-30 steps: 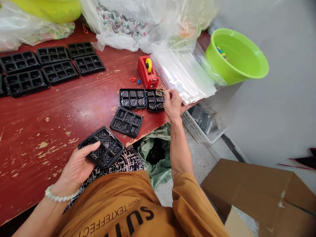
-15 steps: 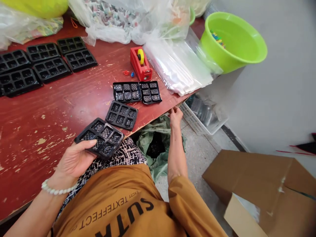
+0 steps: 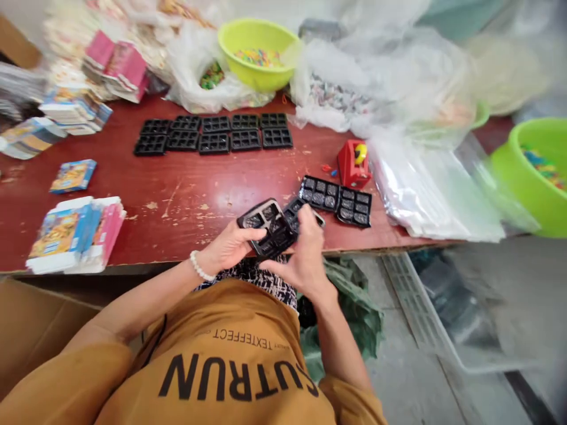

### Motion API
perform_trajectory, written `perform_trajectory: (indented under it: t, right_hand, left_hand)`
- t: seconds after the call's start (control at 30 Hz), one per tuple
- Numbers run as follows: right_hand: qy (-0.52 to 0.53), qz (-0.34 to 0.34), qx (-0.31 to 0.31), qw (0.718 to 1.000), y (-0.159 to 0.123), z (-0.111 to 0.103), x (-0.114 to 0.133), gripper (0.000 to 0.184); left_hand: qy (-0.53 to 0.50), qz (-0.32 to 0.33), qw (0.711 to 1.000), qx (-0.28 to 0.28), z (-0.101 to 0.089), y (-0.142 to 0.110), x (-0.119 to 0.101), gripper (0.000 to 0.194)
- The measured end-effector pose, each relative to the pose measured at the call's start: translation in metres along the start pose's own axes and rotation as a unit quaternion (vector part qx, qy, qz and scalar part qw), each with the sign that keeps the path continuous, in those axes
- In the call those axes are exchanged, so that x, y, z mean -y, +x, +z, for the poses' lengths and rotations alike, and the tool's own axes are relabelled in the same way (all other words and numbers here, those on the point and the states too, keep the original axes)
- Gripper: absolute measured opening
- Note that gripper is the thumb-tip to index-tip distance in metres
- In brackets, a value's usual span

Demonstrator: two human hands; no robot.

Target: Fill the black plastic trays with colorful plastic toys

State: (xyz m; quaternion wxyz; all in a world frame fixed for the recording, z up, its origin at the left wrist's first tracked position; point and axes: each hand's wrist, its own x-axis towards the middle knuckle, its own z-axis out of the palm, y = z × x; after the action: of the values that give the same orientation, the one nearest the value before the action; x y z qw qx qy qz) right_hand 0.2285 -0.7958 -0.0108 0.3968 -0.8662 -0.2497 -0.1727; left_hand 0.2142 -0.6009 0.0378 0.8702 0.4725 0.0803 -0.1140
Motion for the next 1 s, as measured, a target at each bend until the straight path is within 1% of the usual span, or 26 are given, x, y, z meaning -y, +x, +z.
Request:
perform_trajectory:
  t: [0.03,0.07,0.13,0.17,0.23,0.33,0.43,0.5,0.57,0.67,0.73,0.8,0.87,0.93,1.0]
  right_hand:
    - [-0.004,-0.025,0.035,0.999,0.01,0.018,0.014,0.117]
    - [-0.002,-0.044,0.049,0.998,0.019,0.034,0.023,0.118]
    - [0.008,-0.067,0.045,0.997,0.034,0.058,0.031,0.116]
    - [0.012,-0.074,0.035,0.997,0.041,0.067,0.032,0.115]
    - [0.015,-0.081,0.023,0.996,0.056,0.082,0.032,0.115]
    - [0.021,-0.099,0.032,0.994,0.072,0.101,0.039,0.12]
    - [0.028,-0.124,0.069,0.99,0.078,0.118,0.056,0.117]
    - [0.017,-0.137,0.094,0.986,0.081,0.125,0.067,0.114]
    - [-0.012,-0.146,0.104,0.984,0.085,0.129,0.075,0.114]
    - [-0.032,-0.159,0.116,0.98,0.093,0.129,0.082,0.123]
    - [-0.004,-0.162,0.14,0.977,0.097,0.128,0.086,0.132]
    - [0.051,-0.131,0.176,0.974,0.099,0.126,0.091,0.139]
    - [0.137,-0.065,0.235,0.96,0.1,0.126,0.1,0.14]
    - [0.238,0.0,0.295,0.925,0.099,0.127,0.108,0.135]
    - [0.314,0.036,0.33,0.889,0.098,0.128,0.112,0.128]
  left_hand:
    - [0.002,0.027,1.0,0.007,-0.002,-0.004,-0.001,0.06]
    - [0.008,0.055,0.998,0.005,-0.005,-0.007,-0.002,0.062]
    - [0.029,0.099,0.995,-0.016,-0.018,-0.011,-0.006,0.064]
    - [0.043,0.115,0.992,-0.026,-0.027,-0.013,-0.011,0.061]
    - [0.086,0.145,0.985,-0.044,-0.047,-0.018,-0.021,0.049]
    - [0.175,0.174,0.967,-0.06,-0.075,-0.032,-0.04,0.031]
    - [0.288,0.19,0.936,-0.069,-0.095,-0.047,-0.055,0.027]
    - [0.357,0.198,0.911,-0.067,-0.105,-0.054,-0.064,0.029]
    - [0.389,0.184,0.902,-0.041,-0.115,-0.057,-0.07,0.035]
    - [0.377,0.161,0.912,-0.012,-0.126,-0.057,-0.073,0.044]
    - [0.344,0.171,0.923,-0.016,-0.129,-0.057,-0.072,0.046]
    - [0.309,0.181,0.933,-0.03,-0.128,-0.058,-0.072,0.049]
    - [0.272,0.183,0.944,-0.051,-0.125,-0.06,-0.072,0.053]
    - [0.229,0.182,0.954,-0.061,-0.123,-0.061,-0.073,0.054]
    - [0.179,0.181,0.965,-0.057,-0.124,-0.061,-0.072,0.053]
